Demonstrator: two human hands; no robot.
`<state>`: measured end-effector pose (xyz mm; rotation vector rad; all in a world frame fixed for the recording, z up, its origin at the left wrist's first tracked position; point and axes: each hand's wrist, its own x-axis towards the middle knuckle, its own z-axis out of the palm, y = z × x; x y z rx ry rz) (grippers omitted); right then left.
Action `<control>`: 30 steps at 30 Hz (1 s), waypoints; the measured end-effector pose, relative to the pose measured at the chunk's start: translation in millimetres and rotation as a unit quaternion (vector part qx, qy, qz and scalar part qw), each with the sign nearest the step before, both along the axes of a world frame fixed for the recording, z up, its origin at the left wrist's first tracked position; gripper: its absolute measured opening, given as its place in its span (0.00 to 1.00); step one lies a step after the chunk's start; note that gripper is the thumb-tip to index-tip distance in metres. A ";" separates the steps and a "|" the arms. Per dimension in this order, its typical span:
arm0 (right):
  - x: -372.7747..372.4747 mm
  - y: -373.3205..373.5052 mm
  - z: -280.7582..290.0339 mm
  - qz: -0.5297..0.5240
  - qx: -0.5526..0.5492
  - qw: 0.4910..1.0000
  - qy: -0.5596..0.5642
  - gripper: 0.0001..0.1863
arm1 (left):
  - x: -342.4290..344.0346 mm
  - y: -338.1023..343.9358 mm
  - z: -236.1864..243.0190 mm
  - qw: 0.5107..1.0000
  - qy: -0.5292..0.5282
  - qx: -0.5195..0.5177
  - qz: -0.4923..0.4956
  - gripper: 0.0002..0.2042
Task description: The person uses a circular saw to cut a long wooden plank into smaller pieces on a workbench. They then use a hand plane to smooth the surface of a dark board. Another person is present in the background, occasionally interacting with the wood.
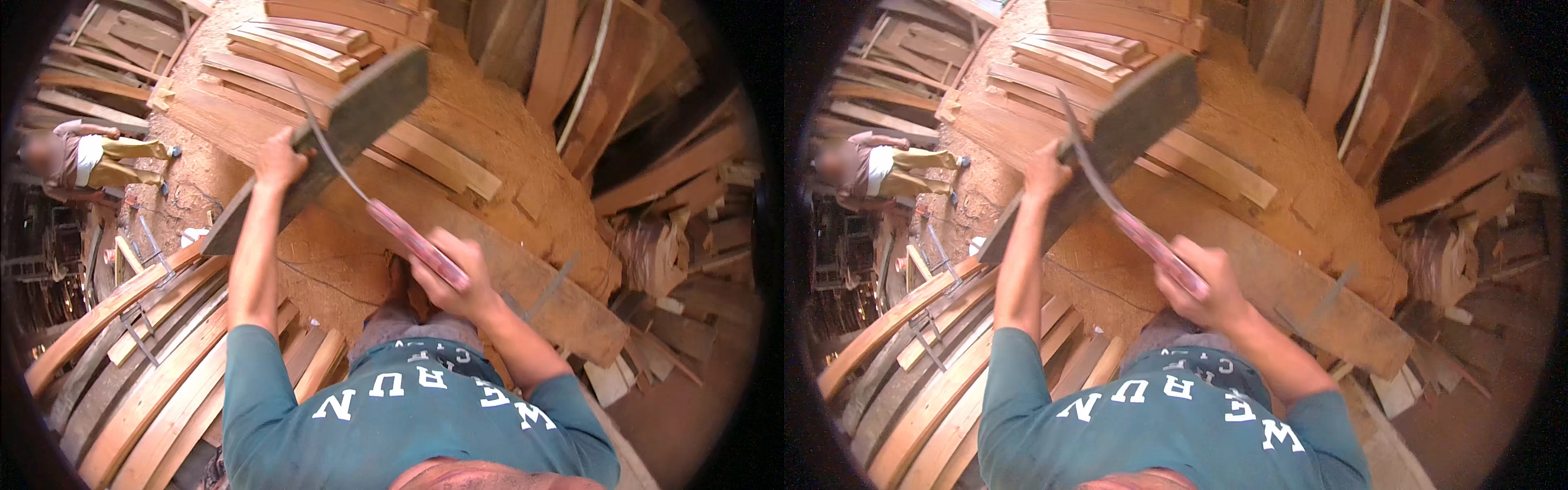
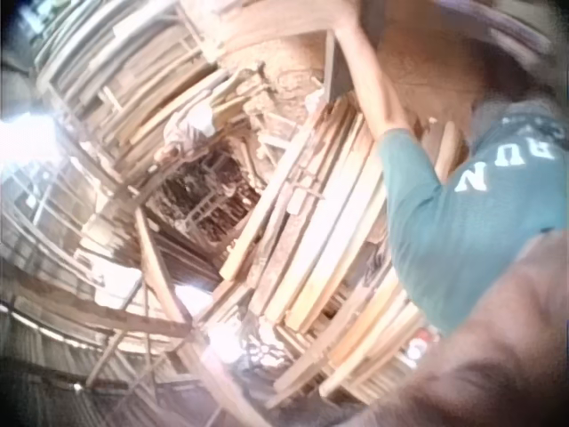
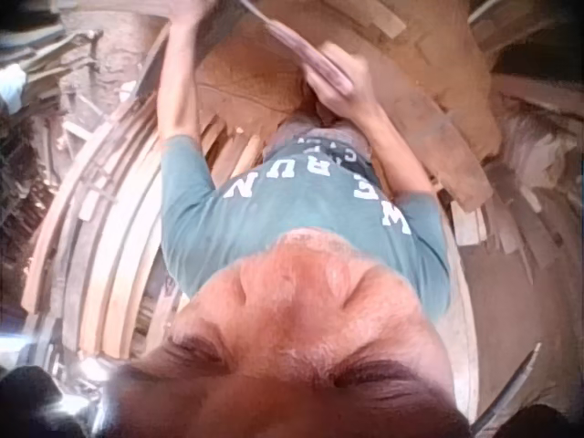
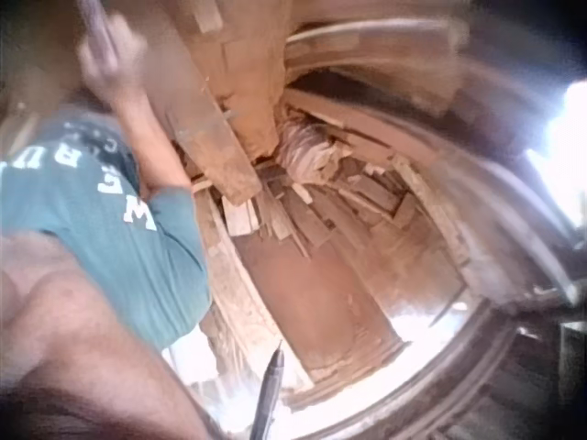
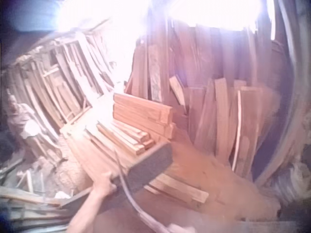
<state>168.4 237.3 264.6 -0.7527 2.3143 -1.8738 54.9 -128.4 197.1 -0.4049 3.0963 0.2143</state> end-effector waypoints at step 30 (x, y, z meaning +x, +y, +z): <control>-10.9 45.0 22.9 -0.210 0.031 0.977 -0.013 0.06 | 159.4 135.7 -113.7 0.990 0.042 0.053 -0.128 0.22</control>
